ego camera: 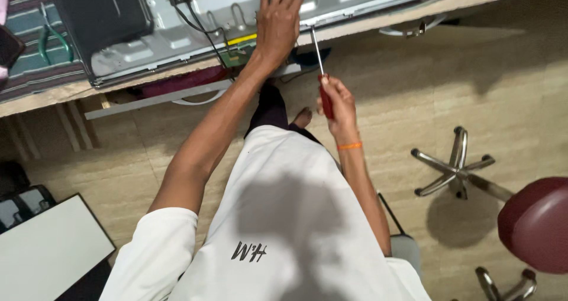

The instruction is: The person uses a screwdriver to tighten screws on the back of an open appliance. They then retrieve a roll of tape from a drawer, apply tape to a circuit board, and reattach the back cover.

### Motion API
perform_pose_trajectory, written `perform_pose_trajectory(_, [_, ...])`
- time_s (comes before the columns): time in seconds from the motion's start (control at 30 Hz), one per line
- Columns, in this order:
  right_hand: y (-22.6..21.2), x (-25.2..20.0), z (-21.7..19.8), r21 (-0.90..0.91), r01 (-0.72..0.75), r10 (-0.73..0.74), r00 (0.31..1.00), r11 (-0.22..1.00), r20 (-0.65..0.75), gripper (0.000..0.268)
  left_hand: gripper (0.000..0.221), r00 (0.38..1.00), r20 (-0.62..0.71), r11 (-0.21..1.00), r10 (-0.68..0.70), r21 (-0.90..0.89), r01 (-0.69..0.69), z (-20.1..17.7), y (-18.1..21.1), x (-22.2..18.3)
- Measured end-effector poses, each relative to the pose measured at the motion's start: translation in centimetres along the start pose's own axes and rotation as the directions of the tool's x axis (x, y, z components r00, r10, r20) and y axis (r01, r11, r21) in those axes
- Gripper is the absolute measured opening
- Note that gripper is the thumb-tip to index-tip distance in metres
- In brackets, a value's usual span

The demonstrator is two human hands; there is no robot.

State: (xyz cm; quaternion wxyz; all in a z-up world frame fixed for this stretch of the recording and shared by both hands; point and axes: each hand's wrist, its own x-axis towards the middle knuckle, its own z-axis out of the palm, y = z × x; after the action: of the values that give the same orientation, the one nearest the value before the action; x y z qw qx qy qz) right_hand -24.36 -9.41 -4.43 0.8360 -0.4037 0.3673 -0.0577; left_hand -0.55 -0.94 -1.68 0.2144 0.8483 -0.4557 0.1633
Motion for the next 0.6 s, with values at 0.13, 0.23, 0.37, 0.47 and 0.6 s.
perform_pose_trajectory(0.13, [-0.1,0.2,0.3,0.488,-0.422,0.256,0.893,0.764,0.370,0.041,0.058,0.998,0.025,0.998,-0.055,-0.018,0.056,0.9,0.1,-0.2])
perform_pose_trajectory(0.23, [-0.9,0.5,-0.3,0.501,-0.504,0.259,0.838,0.703,0.480,0.038,0.062,0.995,0.084,0.998,-0.056,-0.014,0.057,0.7,0.2,0.0])
perform_pose_trajectory(0.37, [-1.0,-0.2,-0.9,0.181,-0.033,0.007,0.990,0.983,0.144,0.025,0.061,0.994,0.073,0.995,-0.075,-0.064,0.080,-0.4,0.5,-0.4])
perform_pose_trajectory(0.47, [-0.9,0.1,-0.7,0.188,-0.072,0.040,0.985,0.980,0.165,0.028,0.062,0.992,0.092,0.995,-0.087,-0.046,0.092,-0.8,1.0,0.2])
perform_pose_trajectory(0.6, [-1.1,0.9,-1.0,0.547,-0.529,0.221,0.819,0.649,0.530,0.032,0.063,0.994,0.075,0.997,-0.073,-0.032,0.076,-1.2,1.3,0.5])
